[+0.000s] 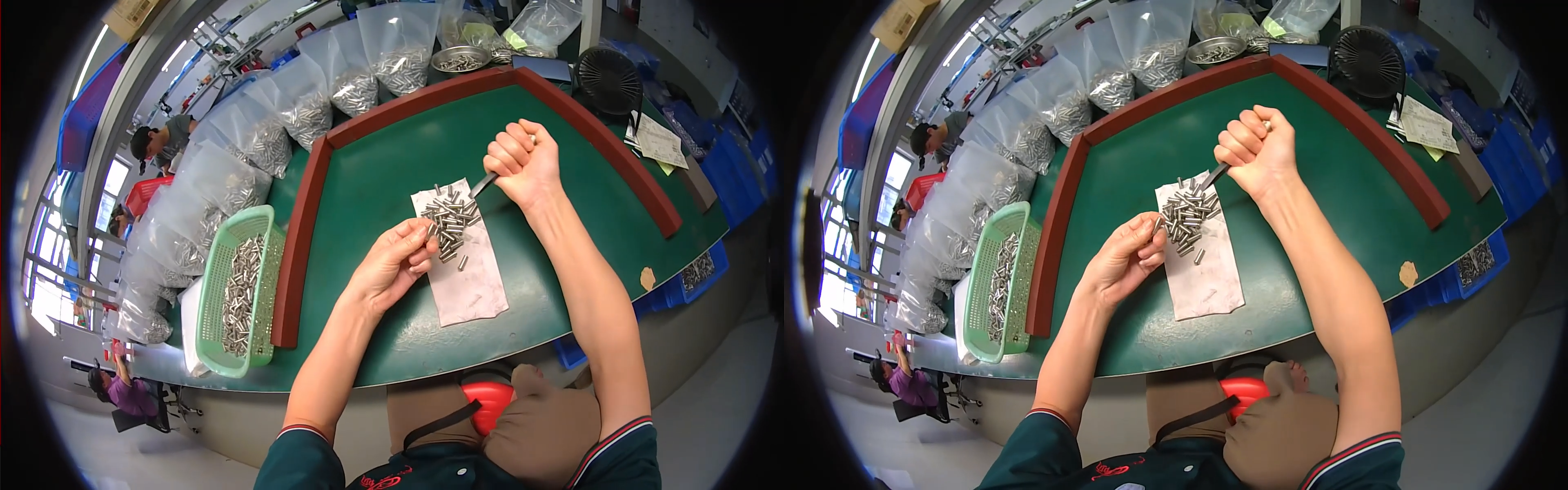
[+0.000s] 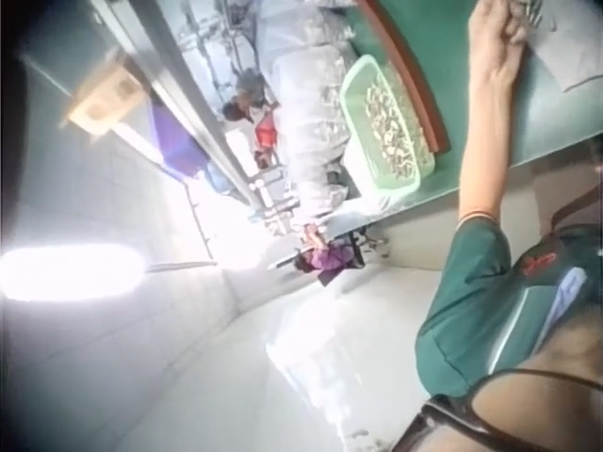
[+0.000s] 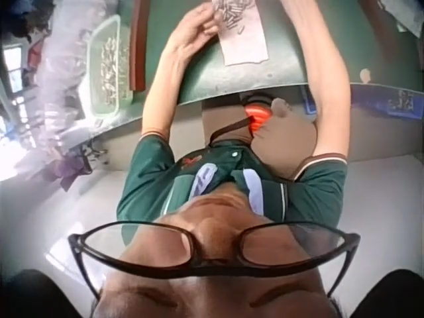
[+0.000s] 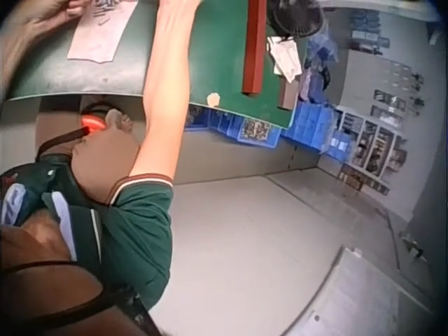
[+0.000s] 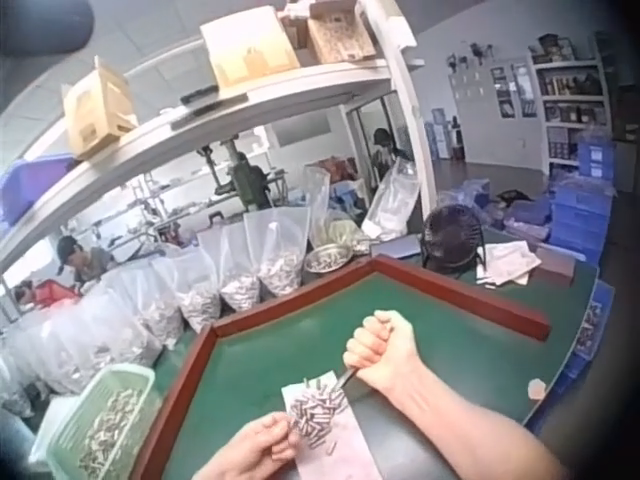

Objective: Inspecting and sorting small metal pins using a handheld tool on a workbench.

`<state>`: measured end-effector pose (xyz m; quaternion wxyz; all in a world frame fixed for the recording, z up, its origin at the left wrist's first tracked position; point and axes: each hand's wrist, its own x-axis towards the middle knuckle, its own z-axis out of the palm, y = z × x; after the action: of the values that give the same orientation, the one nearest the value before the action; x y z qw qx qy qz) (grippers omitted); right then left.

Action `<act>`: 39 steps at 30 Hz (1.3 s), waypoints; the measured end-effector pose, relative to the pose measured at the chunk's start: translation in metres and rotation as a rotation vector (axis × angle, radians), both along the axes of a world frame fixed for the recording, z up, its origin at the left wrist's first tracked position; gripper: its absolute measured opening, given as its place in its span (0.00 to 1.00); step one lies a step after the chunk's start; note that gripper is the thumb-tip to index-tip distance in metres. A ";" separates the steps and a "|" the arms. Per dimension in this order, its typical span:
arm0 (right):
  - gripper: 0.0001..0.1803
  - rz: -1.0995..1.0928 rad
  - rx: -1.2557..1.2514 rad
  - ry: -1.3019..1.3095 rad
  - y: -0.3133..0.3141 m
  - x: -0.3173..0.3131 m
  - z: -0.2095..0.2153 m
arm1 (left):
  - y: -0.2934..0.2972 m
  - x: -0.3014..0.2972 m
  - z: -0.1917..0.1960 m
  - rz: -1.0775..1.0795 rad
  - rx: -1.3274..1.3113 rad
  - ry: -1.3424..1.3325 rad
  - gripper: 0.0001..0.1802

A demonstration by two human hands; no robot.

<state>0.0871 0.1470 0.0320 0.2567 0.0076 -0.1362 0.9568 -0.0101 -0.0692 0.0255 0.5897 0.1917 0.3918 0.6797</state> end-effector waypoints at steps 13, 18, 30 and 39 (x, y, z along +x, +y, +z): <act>0.20 -0.005 0.007 -0.058 -0.006 -0.001 -0.004 | -0.006 0.001 -0.004 0.046 -0.040 -0.089 0.14; 0.20 0.010 0.044 -0.069 -0.013 0.001 0.000 | -0.005 0.007 0.002 0.071 -0.005 0.032 0.15; 0.21 0.039 0.136 -0.095 -0.024 0.004 0.008 | 0.008 0.049 -0.015 0.258 -0.216 1.610 0.09; 0.21 0.065 0.133 -0.099 -0.028 0.003 0.009 | 0.000 0.025 -0.005 0.040 -0.181 0.464 0.07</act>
<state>0.0906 0.1190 0.0413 0.2174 -0.0182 -0.2116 0.9527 0.0151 -0.0690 0.0201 0.4853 0.2813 0.5795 0.5912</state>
